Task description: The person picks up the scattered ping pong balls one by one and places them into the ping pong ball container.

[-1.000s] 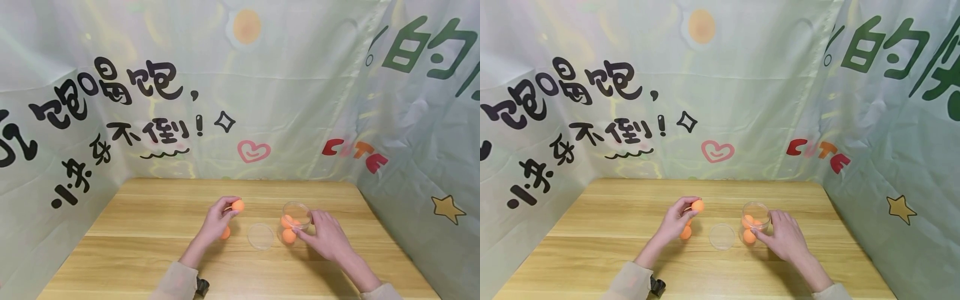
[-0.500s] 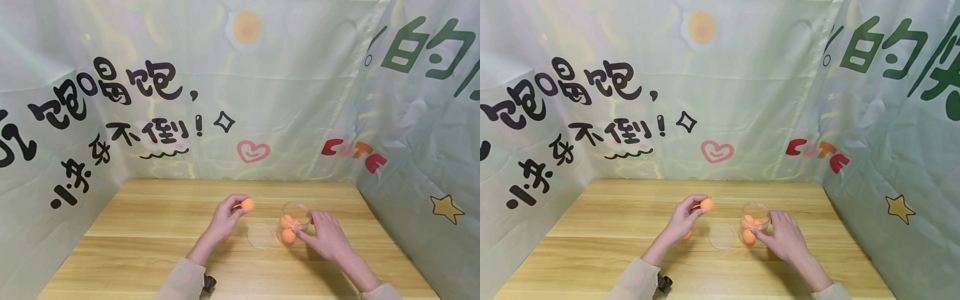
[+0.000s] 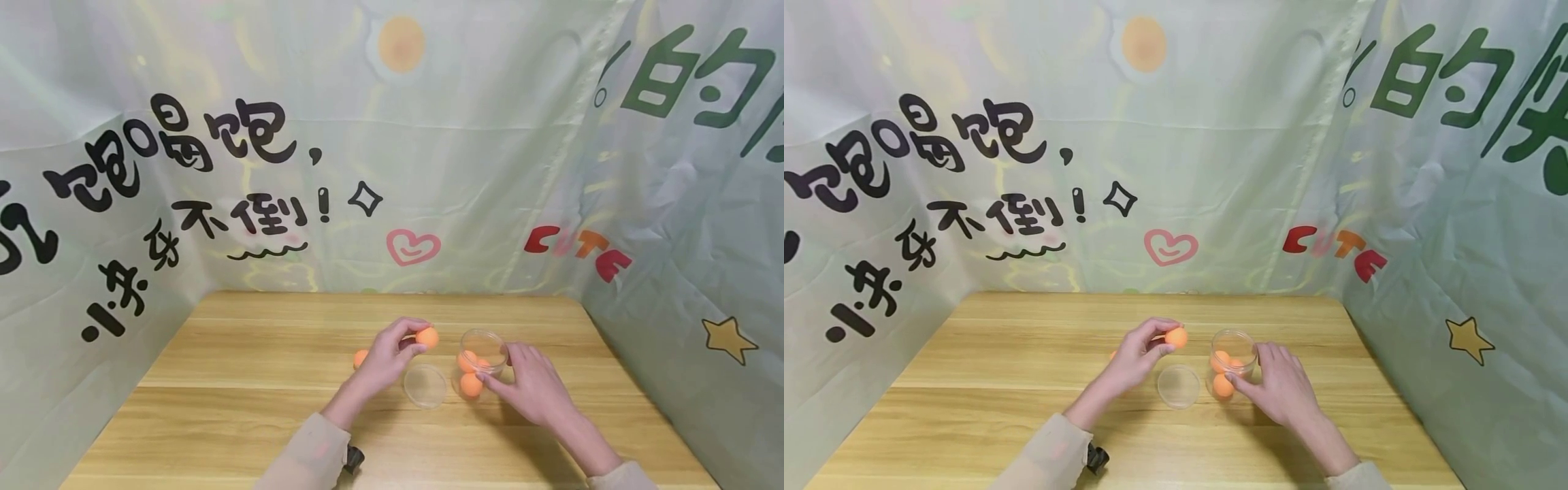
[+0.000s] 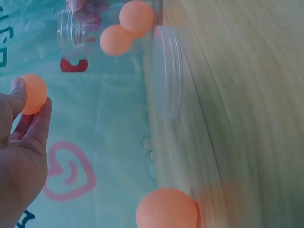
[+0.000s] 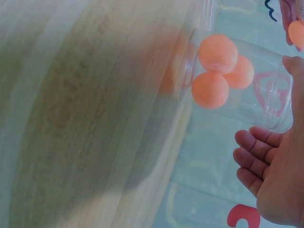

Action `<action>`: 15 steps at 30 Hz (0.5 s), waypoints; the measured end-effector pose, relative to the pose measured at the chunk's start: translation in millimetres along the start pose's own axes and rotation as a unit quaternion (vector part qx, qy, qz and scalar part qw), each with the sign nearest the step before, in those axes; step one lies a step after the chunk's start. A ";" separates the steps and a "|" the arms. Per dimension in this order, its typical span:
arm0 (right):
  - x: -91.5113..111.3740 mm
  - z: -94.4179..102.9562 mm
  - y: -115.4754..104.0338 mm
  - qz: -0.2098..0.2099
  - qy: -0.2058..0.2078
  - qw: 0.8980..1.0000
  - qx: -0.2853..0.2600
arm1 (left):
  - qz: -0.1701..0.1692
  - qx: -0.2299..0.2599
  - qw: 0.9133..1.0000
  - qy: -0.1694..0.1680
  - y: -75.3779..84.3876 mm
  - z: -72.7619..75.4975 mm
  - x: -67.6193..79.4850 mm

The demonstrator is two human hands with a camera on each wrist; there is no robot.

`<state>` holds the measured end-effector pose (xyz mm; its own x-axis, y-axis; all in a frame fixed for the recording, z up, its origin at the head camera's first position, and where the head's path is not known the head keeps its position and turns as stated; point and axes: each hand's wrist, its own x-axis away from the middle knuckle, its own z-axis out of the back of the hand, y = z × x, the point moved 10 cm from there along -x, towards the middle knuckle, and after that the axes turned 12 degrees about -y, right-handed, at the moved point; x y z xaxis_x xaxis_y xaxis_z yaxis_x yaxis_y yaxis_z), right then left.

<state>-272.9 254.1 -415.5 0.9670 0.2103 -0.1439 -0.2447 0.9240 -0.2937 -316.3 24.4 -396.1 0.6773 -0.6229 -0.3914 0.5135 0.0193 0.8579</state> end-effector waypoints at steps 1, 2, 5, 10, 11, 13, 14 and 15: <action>-0.2 0.2 0.1 0.000 0.001 1.000 0.000 | 0.002 -0.005 1.000 -0.003 0.3 -1.9 -1.4; -0.4 0.1 0.2 0.000 0.001 1.000 -0.001 | 0.004 -0.008 1.000 -0.006 0.9 -3.8 -2.8; -0.8 0.0 0.4 -0.001 -0.001 1.000 -0.001 | 0.005 -0.020 1.000 -0.013 3.8 -8.7 -7.3; -0.7 0.5 0.4 -0.002 -0.003 1.000 0.000 | 0.010 -0.024 0.999 -0.026 7.3 -16.8 -14.9; -0.7 0.5 0.3 -0.002 -0.003 1.000 0.001 | 0.012 -0.023 0.999 -0.029 7.8 -18.4 -16.4; -0.6 0.5 0.2 -0.003 -0.004 1.000 0.001 | 0.015 -0.023 0.999 -0.034 8.2 -21.4 -19.6; -0.5 0.4 0.1 -0.003 -0.004 1.000 0.001 | 0.015 -0.023 0.999 -0.036 8.5 -22.9 -21.3; -0.4 0.3 0.1 -0.003 -0.004 1.000 0.001 | 0.015 -0.022 0.999 -0.037 8.7 -24.2 -22.9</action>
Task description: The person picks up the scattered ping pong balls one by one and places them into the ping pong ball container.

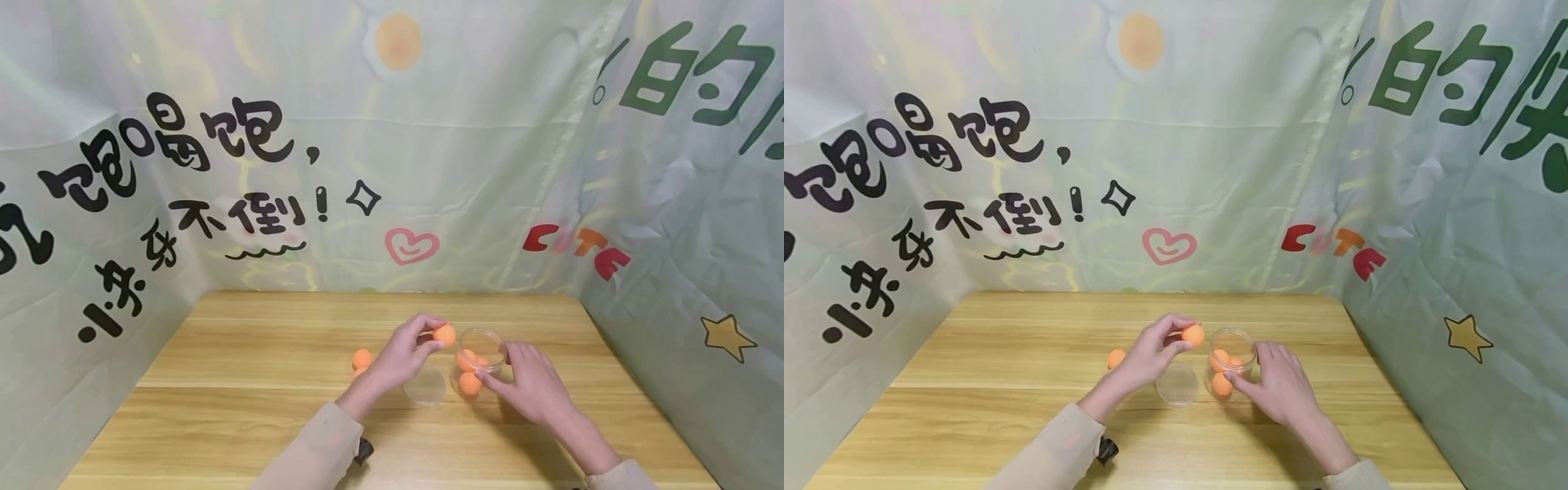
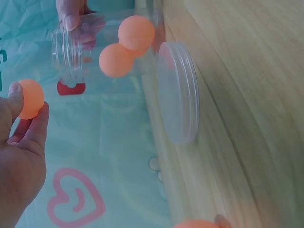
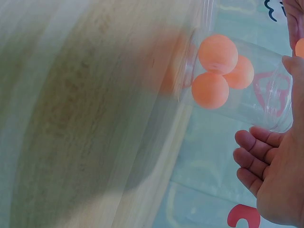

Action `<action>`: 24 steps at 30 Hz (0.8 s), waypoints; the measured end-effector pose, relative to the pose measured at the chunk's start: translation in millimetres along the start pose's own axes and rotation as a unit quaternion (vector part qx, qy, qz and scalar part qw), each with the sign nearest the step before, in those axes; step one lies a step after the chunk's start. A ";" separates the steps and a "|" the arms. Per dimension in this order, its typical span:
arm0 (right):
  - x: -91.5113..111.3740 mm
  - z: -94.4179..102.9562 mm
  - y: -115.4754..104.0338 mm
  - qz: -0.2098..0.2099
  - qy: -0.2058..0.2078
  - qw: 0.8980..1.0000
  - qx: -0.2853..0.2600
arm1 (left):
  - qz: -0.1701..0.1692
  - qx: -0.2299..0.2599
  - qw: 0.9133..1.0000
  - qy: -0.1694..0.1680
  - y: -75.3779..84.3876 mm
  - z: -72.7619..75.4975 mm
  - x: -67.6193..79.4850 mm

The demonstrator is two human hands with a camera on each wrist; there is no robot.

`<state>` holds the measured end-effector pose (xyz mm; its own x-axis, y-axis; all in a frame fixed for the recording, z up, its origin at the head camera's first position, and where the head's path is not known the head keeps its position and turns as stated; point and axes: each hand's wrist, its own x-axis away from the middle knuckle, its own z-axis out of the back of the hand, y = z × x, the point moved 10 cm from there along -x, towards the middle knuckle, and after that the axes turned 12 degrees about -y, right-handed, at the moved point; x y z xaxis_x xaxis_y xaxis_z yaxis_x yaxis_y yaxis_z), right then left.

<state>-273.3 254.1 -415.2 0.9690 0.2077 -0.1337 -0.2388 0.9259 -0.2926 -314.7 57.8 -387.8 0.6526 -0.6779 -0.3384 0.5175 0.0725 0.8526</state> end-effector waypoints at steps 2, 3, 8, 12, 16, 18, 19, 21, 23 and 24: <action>-0.1 0.1 0.2 0.000 0.002 1.000 0.000 | 0.000 0.003 1.000 -0.003 0.7 -2.4 -3.7; -0.2 0.1 0.3 0.000 0.003 1.000 0.000 | -0.001 0.006 1.000 -0.005 0.9 -3.6 -5.6; -1.0 -0.7 1.2 0.003 0.005 1.000 0.002 | -0.017 0.015 1.000 -0.009 3.1 -8.8 -16.0; -1.8 -1.2 2.4 0.005 0.006 1.000 0.002 | -0.026 0.008 0.999 -0.020 2.2 -14.2 -24.3; -2.3 -0.6 2.2 0.010 0.011 1.000 0.002 | -0.025 -0.032 0.998 -0.037 2.0 -21.1 -31.2; -2.2 -0.1 1.5 0.012 0.012 1.000 0.003 | -0.025 -0.056 0.997 -0.045 2.6 -24.4 -34.1; -2.1 0.0 1.2 0.012 0.012 1.000 0.002 | -0.023 -0.065 0.996 -0.049 2.3 -26.1 -35.4; -2.1 0.0 0.8 0.013 0.012 1.000 0.002 | -0.019 -0.074 0.995 -0.056 1.4 -29.2 -37.5; -1.9 -0.1 0.6 0.014 0.012 1.000 0.001 | -0.015 -0.087 0.994 -0.061 0.3 -31.6 -38.6; -1.8 -0.2 0.5 0.015 0.012 1.000 0.001 | -0.011 -0.093 0.994 -0.063 -0.7 -32.8 -38.9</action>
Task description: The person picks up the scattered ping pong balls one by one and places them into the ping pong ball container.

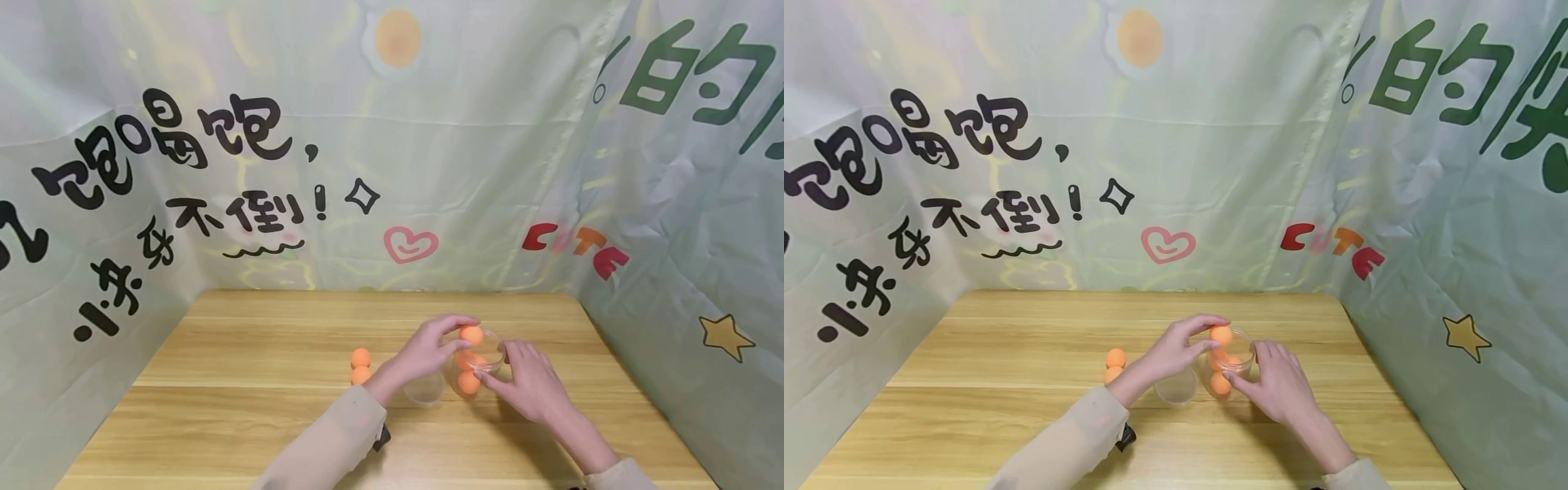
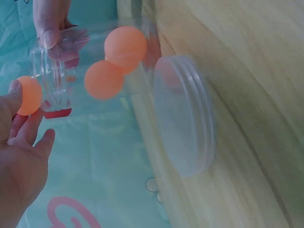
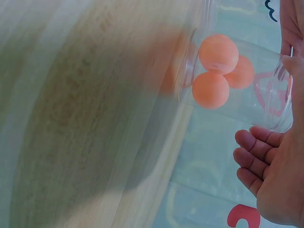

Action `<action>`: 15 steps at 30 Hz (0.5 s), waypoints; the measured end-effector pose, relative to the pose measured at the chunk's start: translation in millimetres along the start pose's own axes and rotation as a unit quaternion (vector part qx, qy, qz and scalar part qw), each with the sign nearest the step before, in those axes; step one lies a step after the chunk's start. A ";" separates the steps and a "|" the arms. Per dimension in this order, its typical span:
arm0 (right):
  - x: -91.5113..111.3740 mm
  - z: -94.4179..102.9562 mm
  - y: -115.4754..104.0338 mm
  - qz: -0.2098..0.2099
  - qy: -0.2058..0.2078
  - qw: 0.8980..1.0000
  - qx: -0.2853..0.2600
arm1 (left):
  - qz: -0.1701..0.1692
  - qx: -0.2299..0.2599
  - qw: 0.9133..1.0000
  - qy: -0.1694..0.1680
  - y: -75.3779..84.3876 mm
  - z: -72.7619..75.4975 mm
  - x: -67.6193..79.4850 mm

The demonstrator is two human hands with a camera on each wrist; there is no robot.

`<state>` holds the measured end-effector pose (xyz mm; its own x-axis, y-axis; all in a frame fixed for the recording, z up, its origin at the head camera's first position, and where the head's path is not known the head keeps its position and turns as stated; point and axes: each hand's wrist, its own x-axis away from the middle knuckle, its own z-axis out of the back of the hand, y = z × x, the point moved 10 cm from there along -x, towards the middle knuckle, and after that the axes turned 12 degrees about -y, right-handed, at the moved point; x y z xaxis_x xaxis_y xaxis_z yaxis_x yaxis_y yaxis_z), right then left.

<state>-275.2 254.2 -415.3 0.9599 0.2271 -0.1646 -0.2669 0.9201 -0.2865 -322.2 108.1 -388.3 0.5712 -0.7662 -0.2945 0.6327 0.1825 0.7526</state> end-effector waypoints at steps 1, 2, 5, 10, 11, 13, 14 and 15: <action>0.0 -0.2 -0.1 0.001 0.000 1.000 0.000 | 0.002 -0.008 1.000 -0.002 -0.5 -1.1 -0.3; 0.0 -0.4 -0.1 0.001 0.000 1.000 0.000 | 0.004 -0.014 1.000 -0.004 -1.0 -2.1 -0.4; -0.1 -0.8 0.0 0.002 0.001 1.000 0.001 | 0.009 -0.033 0.999 -0.008 -2.7 -4.4 -0.2; -0.2 -0.8 0.3 0.002 0.001 1.000 0.001 | 0.019 -0.038 0.999 -0.018 -6.3 -7.2 0.4; -0.1 -0.8 0.3 0.002 0.001 1.000 0.001 | 0.023 -0.037 0.999 -0.020 -7.1 -7.6 0.7; 0.1 -0.7 0.1 0.002 0.000 1.000 0.000 | 0.030 -0.035 0.999 -0.023 -8.6 -8.0 1.4; 0.1 -0.6 0.0 0.001 0.001 1.000 0.000 | 0.033 -0.032 0.999 -0.025 -9.4 -8.3 1.6; 0.3 -0.7 -0.1 0.002 0.000 1.000 0.000 | 0.037 -0.030 0.999 -0.026 -10.4 -8.5 1.9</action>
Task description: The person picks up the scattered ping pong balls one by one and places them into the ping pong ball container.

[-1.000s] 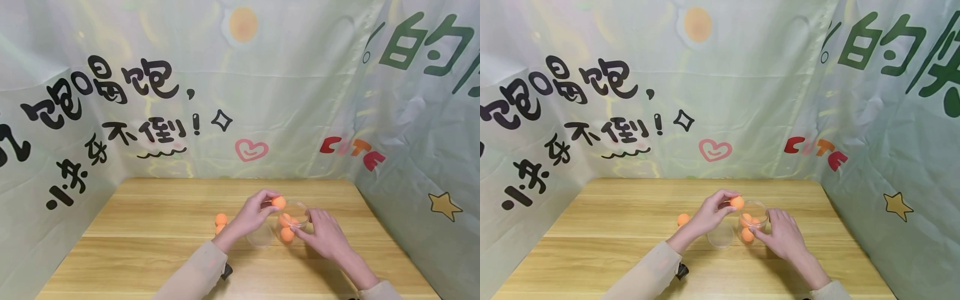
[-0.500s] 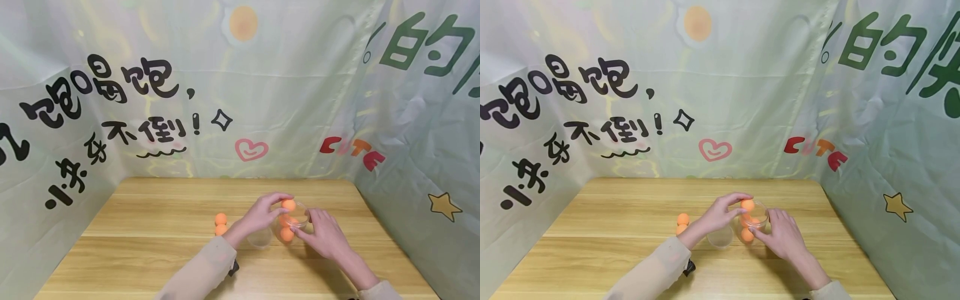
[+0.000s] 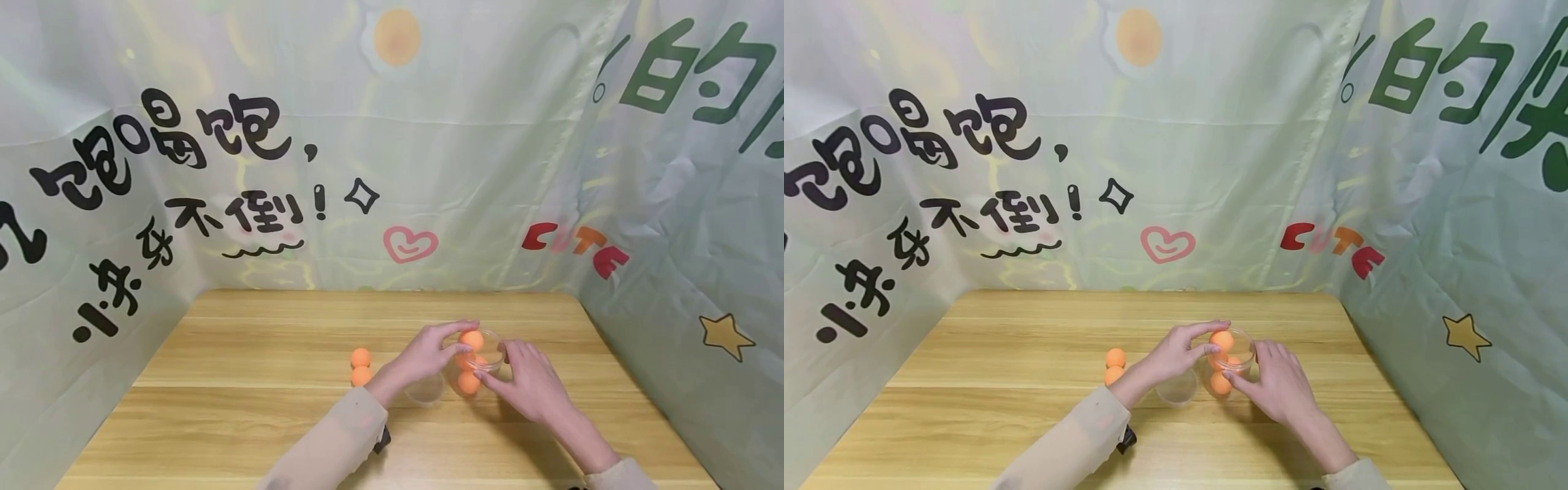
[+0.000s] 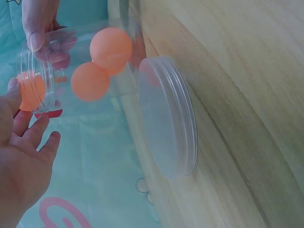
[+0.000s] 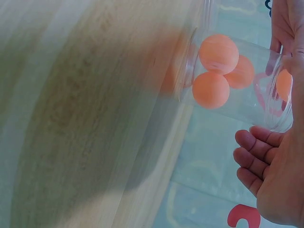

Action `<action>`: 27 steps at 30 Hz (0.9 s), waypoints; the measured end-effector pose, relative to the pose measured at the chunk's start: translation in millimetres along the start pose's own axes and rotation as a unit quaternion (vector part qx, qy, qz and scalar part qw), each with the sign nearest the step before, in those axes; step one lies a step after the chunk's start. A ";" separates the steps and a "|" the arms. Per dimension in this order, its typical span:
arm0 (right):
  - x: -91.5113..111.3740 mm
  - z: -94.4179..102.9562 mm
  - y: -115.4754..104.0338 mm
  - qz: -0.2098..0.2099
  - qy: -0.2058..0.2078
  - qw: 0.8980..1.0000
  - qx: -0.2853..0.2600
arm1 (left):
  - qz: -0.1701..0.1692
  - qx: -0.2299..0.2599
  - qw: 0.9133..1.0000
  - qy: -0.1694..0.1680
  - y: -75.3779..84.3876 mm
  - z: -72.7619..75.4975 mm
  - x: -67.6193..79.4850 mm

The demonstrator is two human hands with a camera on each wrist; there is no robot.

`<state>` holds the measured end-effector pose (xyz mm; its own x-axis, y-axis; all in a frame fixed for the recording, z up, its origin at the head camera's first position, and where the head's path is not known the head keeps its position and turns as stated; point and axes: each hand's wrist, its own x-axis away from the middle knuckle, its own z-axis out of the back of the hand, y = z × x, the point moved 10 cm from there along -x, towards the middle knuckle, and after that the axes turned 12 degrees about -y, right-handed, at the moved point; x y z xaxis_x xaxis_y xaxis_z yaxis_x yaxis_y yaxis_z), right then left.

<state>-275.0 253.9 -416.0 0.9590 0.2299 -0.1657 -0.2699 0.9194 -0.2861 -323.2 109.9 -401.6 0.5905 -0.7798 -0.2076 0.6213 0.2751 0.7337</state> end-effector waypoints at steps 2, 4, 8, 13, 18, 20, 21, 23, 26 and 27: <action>0.3 0.4 -0.5 0.001 0.000 1.000 0.001 | 0.003 0.001 1.000 0.001 -0.3 0.2 0.4; 0.9 1.1 -1.6 0.004 0.001 1.000 0.003 | 0.002 0.000 1.000 0.002 0.0 0.4 0.5; 1.0 1.4 -2.4 0.007 0.000 1.000 0.006 | 0.002 -0.001 1.000 0.004 0.0 1.1 0.4; 0.3 -0.1 -1.4 0.005 -0.001 1.000 0.006 | -0.002 -0.014 1.000 0.017 0.4 3.2 1.4; 0.2 -0.4 -0.1 0.003 -0.001 1.000 0.004 | -0.004 -0.023 0.999 0.044 2.9 8.9 5.6; 0.2 -0.3 0.2 0.002 -0.001 1.000 0.004 | -0.004 -0.019 0.998 0.056 3.6 12.0 8.1; 0.2 -0.4 0.4 0.001 -0.002 1.000 0.004 | -0.006 -0.017 0.998 0.062 4.2 13.8 9.5; 0.1 -0.4 0.7 -0.001 -0.002 1.000 0.004 | -0.014 -0.012 0.997 0.077 5.3 17.8 12.2; 0.3 -0.6 1.1 -0.003 -0.003 1.000 0.003 | -0.025 -0.003 0.995 0.096 5.9 23.8 16.9; 0.4 -0.8 1.1 -0.004 -0.003 1.000 0.003 | -0.028 0.001 0.994 0.102 5.5 25.9 18.8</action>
<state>-275.0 254.7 -417.1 0.9616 0.2250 -0.1570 -0.2620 0.9230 -0.2819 -322.0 82.3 -384.7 0.6471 -0.6637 -0.3752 0.6552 0.2324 0.7188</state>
